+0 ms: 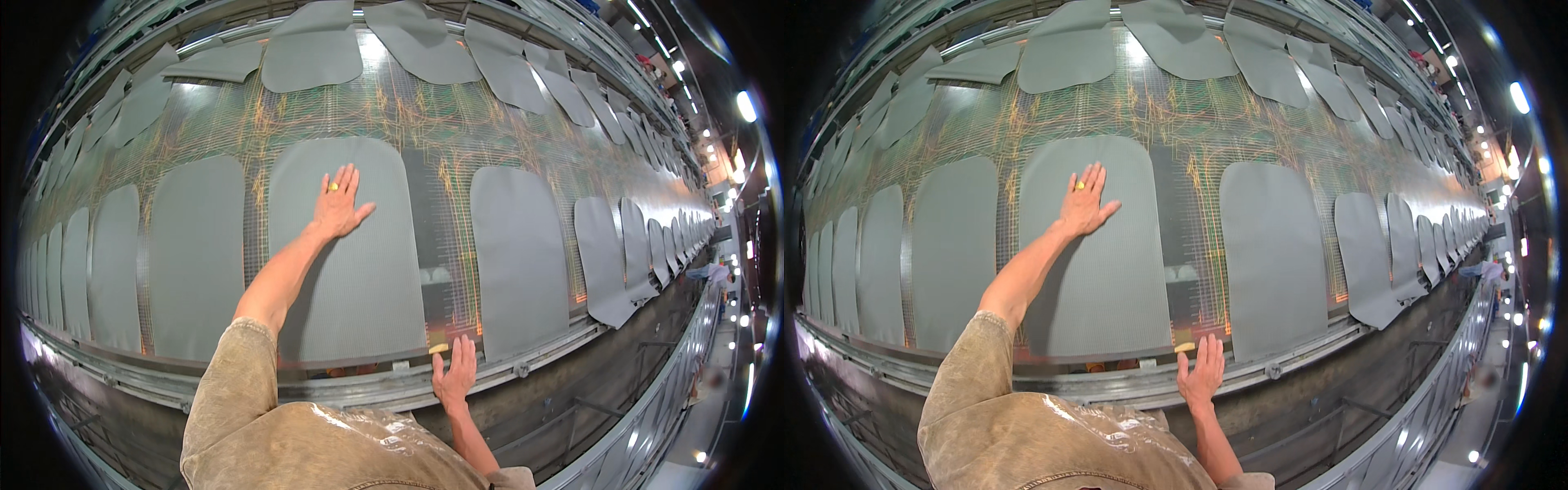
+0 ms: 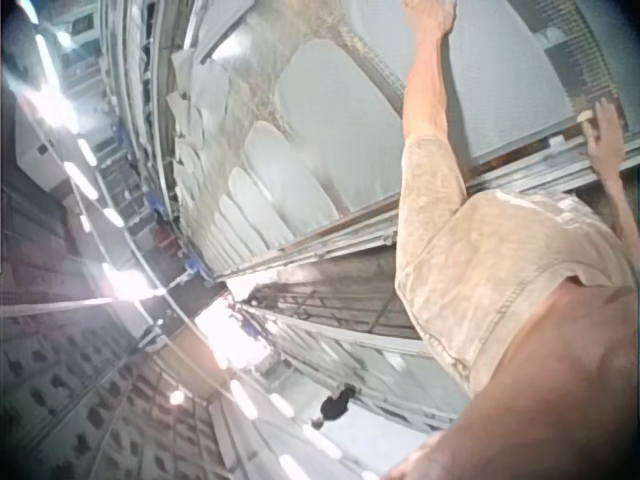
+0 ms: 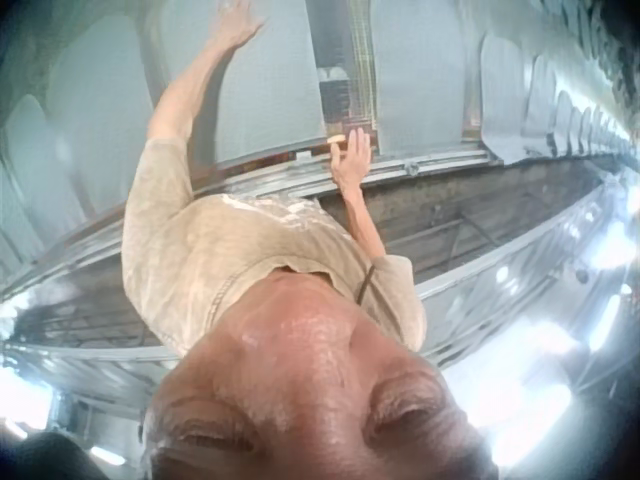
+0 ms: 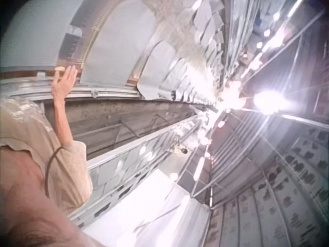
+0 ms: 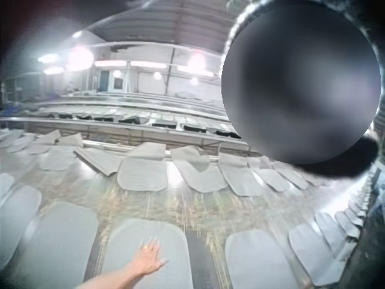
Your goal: The person repeatedly picks up gray textured sheets from a stack and places them onto a large curved surface with a grid pattern. They smooth each sheet into place with both hands before moving to the next one.
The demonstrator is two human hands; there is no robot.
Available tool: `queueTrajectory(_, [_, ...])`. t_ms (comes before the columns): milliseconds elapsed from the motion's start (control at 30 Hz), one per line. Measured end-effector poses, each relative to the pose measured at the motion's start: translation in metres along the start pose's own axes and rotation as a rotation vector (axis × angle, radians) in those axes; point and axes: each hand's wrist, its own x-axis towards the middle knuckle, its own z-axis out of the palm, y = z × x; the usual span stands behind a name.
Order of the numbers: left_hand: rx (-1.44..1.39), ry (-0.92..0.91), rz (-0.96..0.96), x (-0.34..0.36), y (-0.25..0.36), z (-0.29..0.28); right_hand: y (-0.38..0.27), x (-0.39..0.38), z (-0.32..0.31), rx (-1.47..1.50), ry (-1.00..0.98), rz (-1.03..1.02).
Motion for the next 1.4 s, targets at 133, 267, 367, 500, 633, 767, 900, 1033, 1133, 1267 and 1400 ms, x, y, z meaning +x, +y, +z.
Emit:
queueTrajectory(133, [-0.006,0.071,-0.054,0.069,-0.015,0.009,-0.002,0.0,-0.005,0.014,-0.033,0.016])
queueTrajectory(267, [-0.011,0.065,-0.089,0.098,-0.02,0.012,-0.003,0.003,-0.004,-0.004,-0.021,-0.02])
queueTrajectory(367, [-0.024,0.078,-0.093,0.102,-0.019,0.01,-0.004,0.004,-0.006,-0.005,-0.012,-0.018])
queueTrajectory(500, [-0.011,0.054,-0.218,0.092,-0.004,0.01,-0.006,0.006,-0.004,-0.001,0.002,-0.012])
queueTrajectory(633, [-0.046,-0.027,-0.174,0.036,0.055,0.008,-0.005,0.004,-0.004,0.0,0.04,-0.012])
queueTrajectory(767, [-0.093,-0.05,-0.06,-0.047,0.101,0.014,-0.001,0.001,-0.002,0.014,0.041,-0.018])
queueTrajectory(900, [-0.13,-0.073,0.046,-0.114,0.144,0.007,0.006,-0.002,0.0,0.011,0.023,-0.003])
queueTrajectory(1033, [-0.128,-0.084,0.052,-0.164,0.169,0.011,0.008,-0.005,0.001,0.073,0.013,-0.019])
queueTrajectory(1133, [-0.081,-0.117,0.001,-0.19,0.19,0.01,0.016,-0.006,0.001,0.236,0.006,-0.064])
queueTrajectory(1267, [-0.016,-0.146,-0.056,-0.213,0.205,0.009,0.047,-0.01,-0.03,0.854,-0.082,-0.166])
queueTrajectory(1400, [0.051,-0.197,-0.087,-0.218,0.203,0.013,0.111,-0.027,-0.106,0.963,-0.058,-0.023])
